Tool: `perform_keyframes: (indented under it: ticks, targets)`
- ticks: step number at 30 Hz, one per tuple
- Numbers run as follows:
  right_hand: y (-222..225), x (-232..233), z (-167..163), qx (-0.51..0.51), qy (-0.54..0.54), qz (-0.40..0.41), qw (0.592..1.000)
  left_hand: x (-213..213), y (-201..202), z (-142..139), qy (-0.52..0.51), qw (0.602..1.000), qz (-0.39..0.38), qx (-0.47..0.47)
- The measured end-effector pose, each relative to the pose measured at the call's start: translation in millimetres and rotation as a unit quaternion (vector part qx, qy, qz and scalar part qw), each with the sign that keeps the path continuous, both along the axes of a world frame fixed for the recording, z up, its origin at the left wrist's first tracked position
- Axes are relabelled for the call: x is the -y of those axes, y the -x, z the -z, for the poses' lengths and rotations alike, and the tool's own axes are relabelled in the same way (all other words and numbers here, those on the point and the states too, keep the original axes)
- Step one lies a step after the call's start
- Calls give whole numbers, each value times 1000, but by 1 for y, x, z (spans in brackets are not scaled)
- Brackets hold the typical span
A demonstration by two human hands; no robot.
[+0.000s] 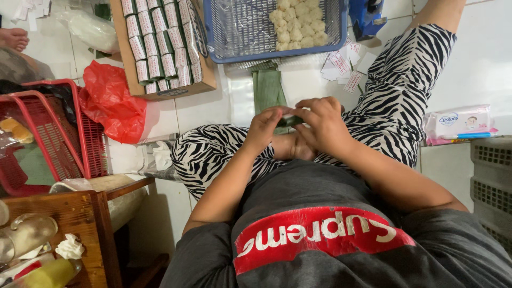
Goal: The person sits on the floor wrapping rice cakes. They fold a banana leaf around a rice cake, slide the wrapped cake into a clear plastic sleeve, press a paper label onto it, and place the finished package with a stack of completed packages.
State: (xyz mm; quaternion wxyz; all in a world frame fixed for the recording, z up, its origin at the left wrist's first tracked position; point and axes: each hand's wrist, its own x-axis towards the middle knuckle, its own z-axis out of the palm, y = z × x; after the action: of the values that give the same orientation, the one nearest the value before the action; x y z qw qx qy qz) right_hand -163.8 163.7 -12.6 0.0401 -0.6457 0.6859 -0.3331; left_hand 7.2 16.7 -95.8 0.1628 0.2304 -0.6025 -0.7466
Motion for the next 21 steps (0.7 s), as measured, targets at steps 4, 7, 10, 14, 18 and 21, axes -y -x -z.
perform_keyframes:
  ticks: [4, 7, 10, 14, 18, 21]
  targets:
    - [9, 4, -7, 53, -31, -5, 998, -7, -1, -5, -49, 999, 9, -22]
    - [11, 5, -12, 62, -32, -12, 997, -11, 2, -6, -26, 999, -23, 18]
    - [5, 5, -17, 26, -24, -1, 999, -13, 7, -7, -63, 997, -39, -21]
    - [-2, 3, -22, -78, 7, -7, 997, -19, 14, -7, -89, 993, -76, -30]
    - [0, 6, -23, -199, -14, -3, 980, -21, 17, -7, -60, 996, -70, -17]
    - [5, 8, -22, -187, -14, -8, 982, -20, 19, -3, -55, 996, -72, -10]
